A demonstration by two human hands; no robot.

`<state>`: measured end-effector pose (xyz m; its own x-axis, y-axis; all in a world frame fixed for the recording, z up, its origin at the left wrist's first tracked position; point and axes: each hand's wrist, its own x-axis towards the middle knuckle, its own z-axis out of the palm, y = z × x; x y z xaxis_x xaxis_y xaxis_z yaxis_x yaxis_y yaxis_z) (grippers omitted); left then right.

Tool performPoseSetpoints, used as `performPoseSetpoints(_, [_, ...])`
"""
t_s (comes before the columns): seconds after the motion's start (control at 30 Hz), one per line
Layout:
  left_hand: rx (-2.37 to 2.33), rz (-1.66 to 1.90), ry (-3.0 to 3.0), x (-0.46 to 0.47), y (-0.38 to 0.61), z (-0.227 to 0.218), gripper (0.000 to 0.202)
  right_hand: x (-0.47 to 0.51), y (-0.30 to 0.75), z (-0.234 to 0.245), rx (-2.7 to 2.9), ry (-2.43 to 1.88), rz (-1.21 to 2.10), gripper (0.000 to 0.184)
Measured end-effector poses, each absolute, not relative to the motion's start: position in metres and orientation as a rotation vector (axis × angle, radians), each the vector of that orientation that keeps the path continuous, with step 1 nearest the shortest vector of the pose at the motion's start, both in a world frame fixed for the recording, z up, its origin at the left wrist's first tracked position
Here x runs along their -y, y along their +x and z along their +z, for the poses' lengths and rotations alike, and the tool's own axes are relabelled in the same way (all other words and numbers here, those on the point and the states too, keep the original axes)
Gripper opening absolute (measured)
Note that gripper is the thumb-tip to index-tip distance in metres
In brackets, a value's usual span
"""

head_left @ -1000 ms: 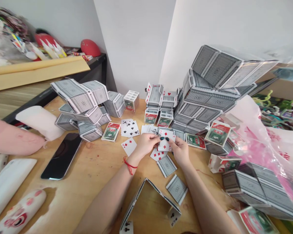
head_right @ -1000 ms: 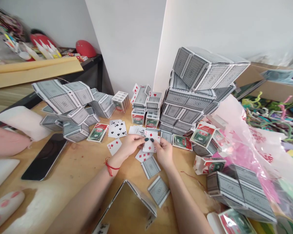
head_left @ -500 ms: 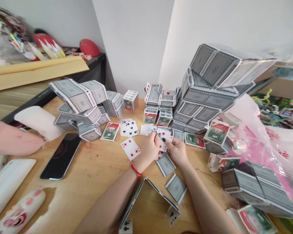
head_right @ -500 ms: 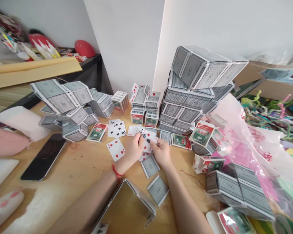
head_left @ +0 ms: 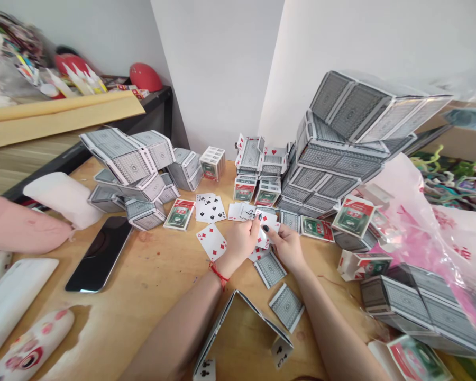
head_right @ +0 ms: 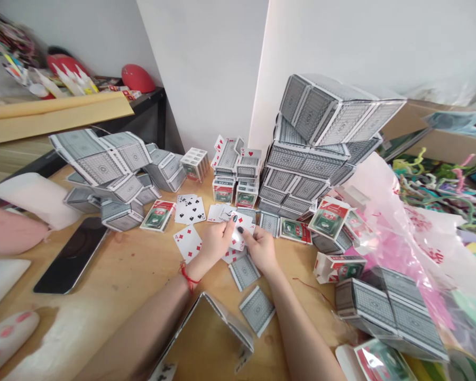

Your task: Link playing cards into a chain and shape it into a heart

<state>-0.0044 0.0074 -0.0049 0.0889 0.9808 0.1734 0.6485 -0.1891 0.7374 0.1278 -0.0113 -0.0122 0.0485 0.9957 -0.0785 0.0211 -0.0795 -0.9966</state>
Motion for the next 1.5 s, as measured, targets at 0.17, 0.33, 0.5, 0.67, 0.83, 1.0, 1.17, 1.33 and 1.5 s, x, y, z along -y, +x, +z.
performPoseSetpoints(0.17, [-1.538, 0.965, 1.884, -0.008, -0.005, -0.007, 0.037, 0.009, 0.131, -0.012, 1.177, -1.284, 1.207, 0.028])
performPoseSetpoints(0.33, [-1.429, 1.073, 1.851, -0.008, -0.006, -0.009, 0.023, 0.007, 0.132, -0.017, 1.131, -1.319, 1.124, 0.028])
performPoseSetpoints(0.5, [-1.373, 1.246, 1.913, -0.009, -0.007, -0.012, 0.025, 0.007, 0.131, -0.018, 1.065, -1.330, 1.145, 0.029])
performPoseSetpoints(0.67, [-1.394, 1.233, 1.987, -0.011, -0.010, -0.016, 0.027, 0.005, 0.131, -0.019, 1.061, -1.349, 1.132, 0.028])
performPoseSetpoints(0.83, [-1.418, 1.203, 1.965, -0.010, -0.010, -0.016, 0.027, 0.006, 0.131, -0.016, 1.073, -1.364, 1.127, 0.028])
performPoseSetpoints(1.0, [-1.432, 1.160, 1.903, -0.007, -0.010, -0.009, 0.021, 0.007, 0.129, -0.012, 1.039, -1.381, 1.123, 0.030])
performPoseSetpoints(1.17, [-1.452, 1.141, 1.914, -0.007, -0.009, -0.005, 0.029, 0.008, 0.128, -0.008, 1.106, -1.350, 1.140, 0.031])
performPoseSetpoints(1.33, [-1.502, 1.170, 1.926, -0.008, -0.009, -0.005, 0.028, 0.009, 0.131, -0.007, 1.221, -1.306, 1.184, 0.024])
performPoseSetpoints(1.5, [-1.526, 1.191, 1.938, -0.008, -0.009, -0.007, 0.027, 0.008, 0.133, -0.009, 1.232, -1.229, 1.245, 0.014])
